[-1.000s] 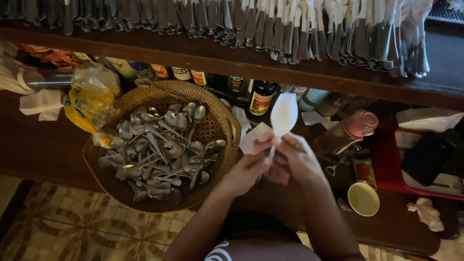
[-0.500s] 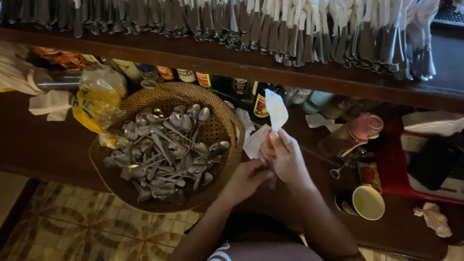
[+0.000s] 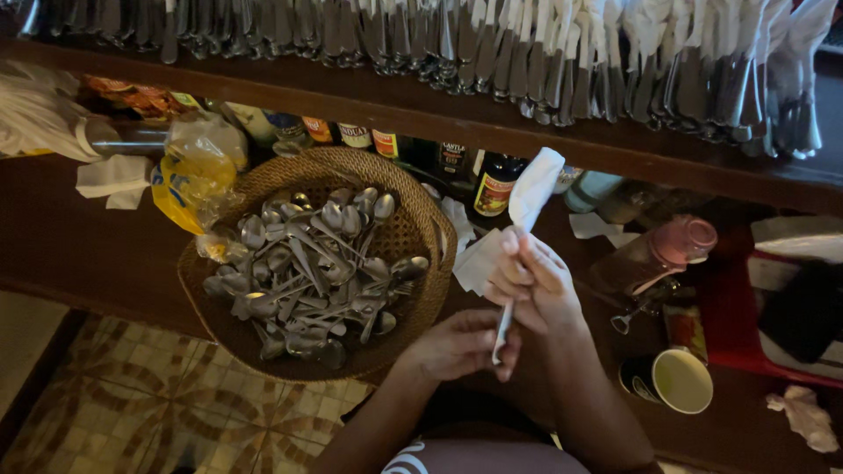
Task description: The person wraps individual spoons and forks in white napkins, using their hands to fold and roll the paper around the utensil handles.
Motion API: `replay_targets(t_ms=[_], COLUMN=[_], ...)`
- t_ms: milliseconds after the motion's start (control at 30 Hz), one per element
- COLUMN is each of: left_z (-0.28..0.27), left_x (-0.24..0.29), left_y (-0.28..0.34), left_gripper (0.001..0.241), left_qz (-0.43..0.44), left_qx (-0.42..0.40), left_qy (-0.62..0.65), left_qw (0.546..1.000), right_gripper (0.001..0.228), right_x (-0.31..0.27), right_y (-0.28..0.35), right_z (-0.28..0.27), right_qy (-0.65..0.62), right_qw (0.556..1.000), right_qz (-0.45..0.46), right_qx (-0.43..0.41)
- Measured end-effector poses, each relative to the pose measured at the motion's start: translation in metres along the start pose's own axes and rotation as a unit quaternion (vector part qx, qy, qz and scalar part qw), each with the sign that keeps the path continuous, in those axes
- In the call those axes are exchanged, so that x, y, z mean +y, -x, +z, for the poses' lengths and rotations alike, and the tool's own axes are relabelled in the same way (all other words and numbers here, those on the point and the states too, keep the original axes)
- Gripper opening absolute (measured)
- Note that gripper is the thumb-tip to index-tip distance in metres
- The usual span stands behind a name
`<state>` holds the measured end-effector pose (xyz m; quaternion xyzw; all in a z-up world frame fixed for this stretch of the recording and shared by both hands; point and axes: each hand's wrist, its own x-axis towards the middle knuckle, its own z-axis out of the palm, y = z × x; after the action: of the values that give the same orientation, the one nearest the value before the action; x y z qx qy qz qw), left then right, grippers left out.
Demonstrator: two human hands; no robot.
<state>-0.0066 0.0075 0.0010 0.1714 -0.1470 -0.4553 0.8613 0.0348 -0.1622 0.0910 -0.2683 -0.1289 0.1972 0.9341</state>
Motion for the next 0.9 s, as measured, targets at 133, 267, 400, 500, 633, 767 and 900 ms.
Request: replay_targets(t_ms=[133, 267, 400, 500, 633, 767, 900], left_z=[0.000, 0.022, 0.016, 0.009, 0.006, -0.003, -0.003], left_x=[-0.004, -0.005, 0.000, 0.007, 0.005, -0.002, -0.011], left_y=[-0.005, -0.010, -0.004, 0.019, 0.019, 0.010, 0.000], left_gripper=[0.019, 0.024, 0.029, 0.038, 0.034, 0.017, 0.014], left_qz=[0.115, 0.136, 0.142, 0.071, 0.024, 0.077, 0.167], left_qx=[0.128, 0.355, 0.301, 0.159, 0.088, 0.068, 0.230], left_qy=[-0.233, -0.593, -0.483, -0.239, -0.087, -0.175, -0.310], left_qw=[0.957, 0.710, 0.810, 0.955, 0.992, 0.979, 0.907], right_gripper=[0.024, 0.032, 0.027, 0.026, 0.027, 0.030, 0.033], right_x=[0.009, 0.030, 0.039, 0.024, 0.011, 0.013, 0.024], right_y=[-0.004, -0.009, -0.013, -0.007, -0.005, 0.000, -0.003], right_z=[0.009, 0.012, 0.007, 0.001, 0.003, 0.014, 0.020], right_qy=[0.200, 0.419, 0.236, 0.092, 0.006, 0.038, 0.282], right_qw=[0.977, 0.899, 0.968, 0.995, 0.999, 0.999, 0.951], right_qz=[-0.028, -0.047, -0.026, 0.015, 0.034, 0.036, -0.033], right_qx=[0.065, 0.120, 0.079, 0.029, -0.038, 0.009, 0.120])
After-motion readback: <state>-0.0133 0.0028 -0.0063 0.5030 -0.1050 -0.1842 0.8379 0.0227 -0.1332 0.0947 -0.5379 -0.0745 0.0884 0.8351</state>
